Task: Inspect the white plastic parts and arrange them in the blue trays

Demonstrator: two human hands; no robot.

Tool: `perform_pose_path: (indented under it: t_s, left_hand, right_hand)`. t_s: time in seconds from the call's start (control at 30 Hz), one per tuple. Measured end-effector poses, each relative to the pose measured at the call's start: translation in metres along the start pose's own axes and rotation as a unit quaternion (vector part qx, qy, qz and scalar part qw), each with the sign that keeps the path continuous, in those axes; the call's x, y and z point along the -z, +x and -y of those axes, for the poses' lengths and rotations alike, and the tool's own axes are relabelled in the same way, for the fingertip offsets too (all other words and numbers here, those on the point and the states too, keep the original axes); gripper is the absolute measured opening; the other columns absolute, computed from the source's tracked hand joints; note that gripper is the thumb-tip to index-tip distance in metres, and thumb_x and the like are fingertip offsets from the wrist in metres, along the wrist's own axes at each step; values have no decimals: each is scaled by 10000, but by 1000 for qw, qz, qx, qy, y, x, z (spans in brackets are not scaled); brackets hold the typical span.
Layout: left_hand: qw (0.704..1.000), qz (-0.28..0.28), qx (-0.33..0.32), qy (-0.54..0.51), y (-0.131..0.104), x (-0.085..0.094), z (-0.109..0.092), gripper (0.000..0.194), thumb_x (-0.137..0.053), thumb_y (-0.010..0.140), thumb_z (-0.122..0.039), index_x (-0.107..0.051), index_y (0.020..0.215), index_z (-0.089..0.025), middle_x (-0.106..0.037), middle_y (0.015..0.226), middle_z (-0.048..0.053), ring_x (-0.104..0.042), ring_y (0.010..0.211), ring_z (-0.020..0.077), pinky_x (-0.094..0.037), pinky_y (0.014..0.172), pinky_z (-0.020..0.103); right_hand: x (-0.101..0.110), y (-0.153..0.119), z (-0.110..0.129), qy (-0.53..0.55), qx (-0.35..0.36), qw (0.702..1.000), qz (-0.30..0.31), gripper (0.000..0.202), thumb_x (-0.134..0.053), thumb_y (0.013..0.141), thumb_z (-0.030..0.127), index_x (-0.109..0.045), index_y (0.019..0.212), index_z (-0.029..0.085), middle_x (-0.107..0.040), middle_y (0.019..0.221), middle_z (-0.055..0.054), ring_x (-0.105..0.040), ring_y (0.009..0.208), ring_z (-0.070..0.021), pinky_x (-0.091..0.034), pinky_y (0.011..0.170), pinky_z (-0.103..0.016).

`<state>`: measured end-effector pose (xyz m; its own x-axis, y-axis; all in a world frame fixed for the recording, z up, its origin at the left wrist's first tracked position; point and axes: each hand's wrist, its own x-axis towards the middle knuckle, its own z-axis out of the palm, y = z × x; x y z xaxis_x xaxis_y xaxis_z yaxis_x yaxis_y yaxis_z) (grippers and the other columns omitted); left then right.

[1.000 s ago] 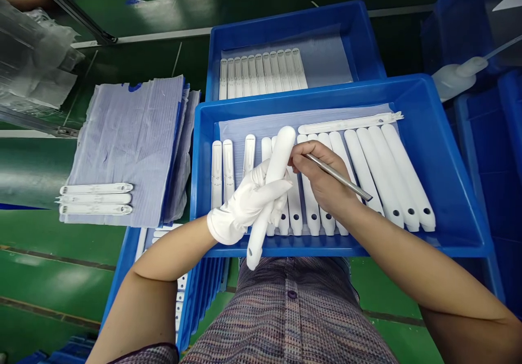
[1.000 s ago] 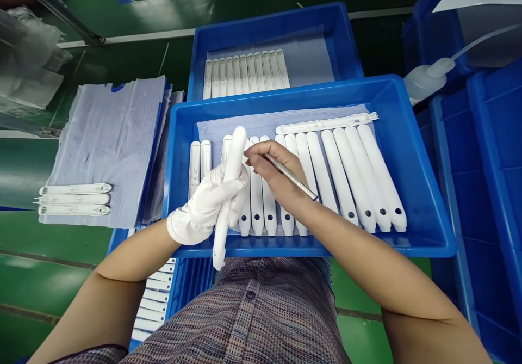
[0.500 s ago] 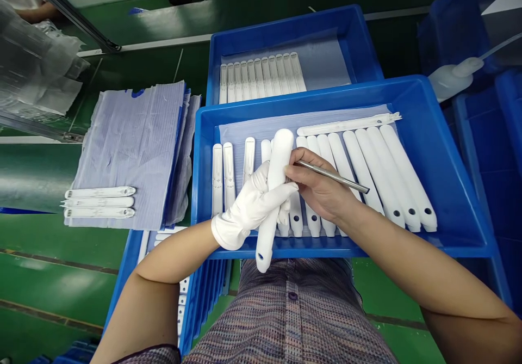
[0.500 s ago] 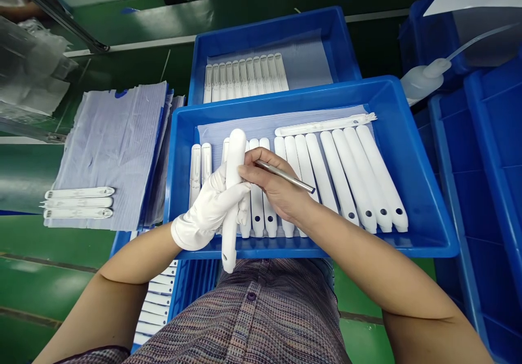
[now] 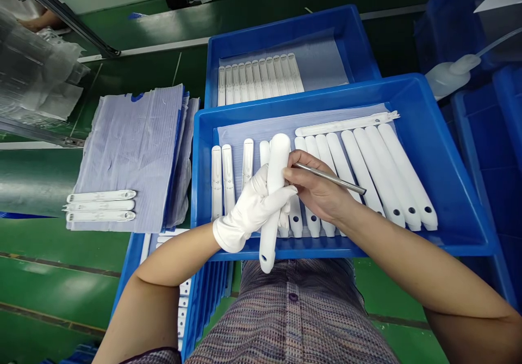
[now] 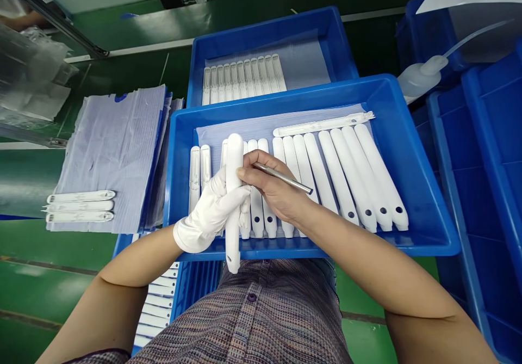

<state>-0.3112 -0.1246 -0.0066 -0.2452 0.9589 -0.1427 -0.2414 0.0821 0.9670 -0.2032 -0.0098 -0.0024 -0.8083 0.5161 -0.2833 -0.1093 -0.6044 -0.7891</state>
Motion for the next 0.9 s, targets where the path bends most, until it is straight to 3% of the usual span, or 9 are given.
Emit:
perform_pose_path:
  t_s: [0.3,0.9]
  left_hand:
    - [999,26,14,-36,1,2,4,257,-719,961,-443,-580,987,-228,-639,684,-31,-559,452,111,-456,409,232]
    - [999,15,20,-33,0,1,1,302,-743,940,-457,-568,1026,-226,-643,691,-32,-587,476,119,-499,445,241]
  right_hand:
    - [1,1,-1,-3,5,1000,5,328,-897,676,308,-596,755,203,-537,715,45,-443,681,-116,-329,646,-277]
    - [0,0,-1,-29,15,999,2,291,-863,688,314,-602,754,204,-551,745,34,-448,699,-125,-338,659,-285]
